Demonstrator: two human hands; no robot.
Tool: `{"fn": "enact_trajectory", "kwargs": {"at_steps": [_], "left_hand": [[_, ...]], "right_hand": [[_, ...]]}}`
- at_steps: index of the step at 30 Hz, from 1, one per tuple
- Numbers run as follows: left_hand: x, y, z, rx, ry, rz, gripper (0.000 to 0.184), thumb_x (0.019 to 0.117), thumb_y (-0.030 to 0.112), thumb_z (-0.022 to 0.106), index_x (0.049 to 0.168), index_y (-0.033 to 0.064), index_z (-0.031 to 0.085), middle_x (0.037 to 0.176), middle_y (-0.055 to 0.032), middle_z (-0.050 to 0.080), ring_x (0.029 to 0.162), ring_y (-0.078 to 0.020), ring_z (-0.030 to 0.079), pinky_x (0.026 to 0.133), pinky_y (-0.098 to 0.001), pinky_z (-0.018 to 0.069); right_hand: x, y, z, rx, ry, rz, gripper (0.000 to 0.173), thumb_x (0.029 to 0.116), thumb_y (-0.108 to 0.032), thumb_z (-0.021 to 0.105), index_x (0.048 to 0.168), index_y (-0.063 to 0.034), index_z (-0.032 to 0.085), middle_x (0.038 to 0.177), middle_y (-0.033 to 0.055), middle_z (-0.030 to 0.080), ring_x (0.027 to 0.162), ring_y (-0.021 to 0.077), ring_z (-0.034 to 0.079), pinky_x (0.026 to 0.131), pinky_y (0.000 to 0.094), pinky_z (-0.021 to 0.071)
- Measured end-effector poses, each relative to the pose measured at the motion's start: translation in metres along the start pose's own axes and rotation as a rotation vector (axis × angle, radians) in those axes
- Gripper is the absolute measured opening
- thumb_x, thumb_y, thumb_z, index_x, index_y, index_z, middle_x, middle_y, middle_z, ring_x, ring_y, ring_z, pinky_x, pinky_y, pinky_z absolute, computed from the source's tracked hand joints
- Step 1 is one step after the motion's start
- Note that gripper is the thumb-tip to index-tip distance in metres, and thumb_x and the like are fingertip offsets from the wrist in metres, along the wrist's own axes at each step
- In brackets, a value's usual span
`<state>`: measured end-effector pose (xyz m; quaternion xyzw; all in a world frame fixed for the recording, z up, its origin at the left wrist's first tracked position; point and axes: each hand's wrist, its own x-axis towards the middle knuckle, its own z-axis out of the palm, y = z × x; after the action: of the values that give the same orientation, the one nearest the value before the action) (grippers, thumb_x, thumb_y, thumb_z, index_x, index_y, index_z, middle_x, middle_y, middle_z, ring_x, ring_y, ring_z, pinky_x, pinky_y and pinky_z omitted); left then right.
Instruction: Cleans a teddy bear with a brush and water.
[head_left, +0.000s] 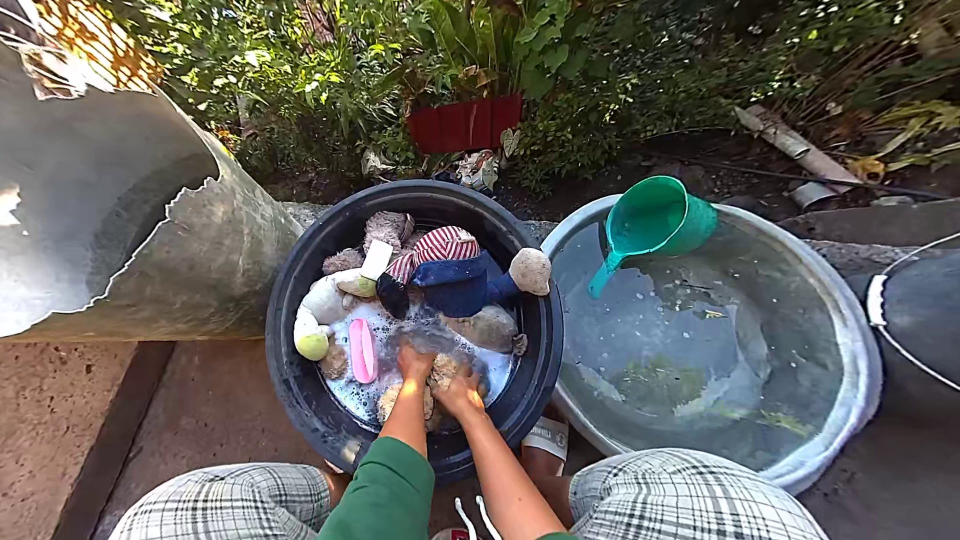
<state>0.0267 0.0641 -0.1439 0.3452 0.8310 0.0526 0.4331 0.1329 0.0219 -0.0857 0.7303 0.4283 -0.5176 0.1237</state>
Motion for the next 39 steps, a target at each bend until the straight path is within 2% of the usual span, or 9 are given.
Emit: {"fn": "enact_trajectory", "kwargs": {"at_steps": [7, 13, 19, 24, 27, 31, 34, 36, 39], "left_hand": [[-0.018, 0.009, 0.002, 0.119, -0.046, 0.119, 0.081, 0.0935, 0.042, 0.072, 0.153, -0.0032, 0.04, 0.144, -0.027, 0.055, 0.134, -0.0399, 0.056, 0.111, -0.0565, 0.0445], [-0.013, -0.01, 0.001, -0.006, -0.147, 0.457, 0.063, 0.0904, 0.016, 0.076, 0.147, 0.0009, 0.053, 0.141, -0.0245, 0.06, 0.133, -0.0382, 0.057, 0.115, -0.0537, 0.0417], [-0.021, 0.009, -0.007, 0.107, -0.034, 0.054, 0.043, 0.1056, 0.029, 0.055, 0.137, -0.0001, 0.06, 0.132, -0.0252, 0.064, 0.126, -0.04, 0.061, 0.104, -0.0595, 0.0483], [0.009, -0.005, -0.004, -0.358, -0.058, -0.068, 0.053, 0.1128, 0.032, 0.037, 0.127, -0.0132, 0.059, 0.133, -0.0335, 0.058, 0.127, -0.0419, 0.056, 0.107, -0.0573, 0.0437], [0.008, -0.016, -0.005, -0.582, -0.039, -0.006, 0.047, 0.1116, 0.028, 0.044, 0.132, -0.0125, 0.057, 0.136, -0.0327, 0.057, 0.129, -0.0391, 0.055, 0.109, -0.054, 0.044], [-0.011, -0.032, -0.006, -0.096, -0.157, 0.43, 0.062, 0.1031, 0.03, 0.059, 0.151, -0.0064, 0.043, 0.156, -0.03, 0.041, 0.147, -0.0397, 0.04, 0.122, -0.0512, 0.0319], [-0.004, -0.032, -0.014, 0.1, -0.219, 0.35, 0.052, 0.1075, 0.034, 0.052, 0.15, 0.0041, 0.049, 0.145, -0.0245, 0.057, 0.136, -0.0391, 0.054, 0.115, -0.0567, 0.0401], [0.012, -0.02, -0.019, 0.146, -0.245, 0.139, 0.05, 0.1103, 0.033, 0.046, 0.149, 0.001, 0.05, 0.141, -0.0281, 0.058, 0.134, -0.0422, 0.055, 0.113, -0.0595, 0.0403], [0.013, 0.004, -0.017, 0.187, -0.189, -0.058, 0.048, 0.1044, 0.017, 0.053, 0.147, -0.0048, 0.047, 0.147, -0.0295, 0.052, 0.139, -0.0419, 0.05, 0.114, -0.058, 0.0395]], "right_hand": [[0.04, 0.0, 0.001, 0.111, -0.031, -0.052, 0.057, 0.098, -0.03, 0.064, 0.137, 0.0094, 0.053, 0.141, 0.0279, 0.055, 0.134, 0.0371, 0.053, 0.111, 0.0511, 0.0412], [0.037, 0.004, -0.001, 0.053, -0.012, -0.135, 0.074, 0.0938, -0.024, 0.07, 0.153, 0.0043, 0.037, 0.153, 0.0308, 0.04, 0.144, 0.0428, 0.039, 0.118, 0.0536, 0.0332], [0.03, 0.002, 0.008, 0.026, 0.048, -0.202, 0.084, 0.0866, -0.012, 0.073, 0.16, -0.012, 0.032, 0.166, 0.0271, 0.014, 0.147, 0.0505, 0.026, 0.115, 0.0579, 0.0356], [0.032, 0.006, 0.008, 0.234, 0.09, -0.2, 0.082, 0.0835, -0.019, 0.081, 0.155, -0.0121, 0.041, 0.156, 0.0339, 0.03, 0.14, 0.051, 0.038, 0.112, 0.06, 0.0368], [0.037, 0.007, 0.009, 0.291, 0.057, -0.026, 0.106, 0.0797, -0.031, 0.085, 0.161, -0.0042, 0.023, 0.15, 0.0317, 0.043, 0.137, 0.0442, 0.046, 0.112, 0.0554, 0.0402], [0.043, 0.004, 0.004, 0.195, -0.102, 0.073, 0.064, 0.0922, -0.039, 0.074, 0.132, 0.0084, 0.057, 0.135, 0.0278, 0.059, 0.129, 0.0386, 0.056, 0.108, 0.0544, 0.0427], [0.043, 0.004, 0.006, 0.112, -0.147, 0.046, 0.057, 0.0926, -0.041, 0.072, 0.122, 0.0073, 0.064, 0.131, 0.0271, 0.061, 0.126, 0.0378, 0.058, 0.105, 0.0552, 0.044], [0.036, -0.002, 0.007, 0.075, -0.121, -0.043, 0.067, 0.0918, -0.038, 0.073, 0.137, 0.007, 0.054, 0.138, 0.0293, 0.056, 0.131, 0.0404, 0.054, 0.108, 0.0561, 0.0428], [0.032, -0.005, 0.01, 0.092, -0.123, -0.064, 0.112, 0.0846, -0.039, 0.08, 0.163, -0.005, 0.009, 0.155, 0.0327, 0.035, 0.14, 0.0451, 0.044, 0.112, 0.0563, 0.0403]]}}
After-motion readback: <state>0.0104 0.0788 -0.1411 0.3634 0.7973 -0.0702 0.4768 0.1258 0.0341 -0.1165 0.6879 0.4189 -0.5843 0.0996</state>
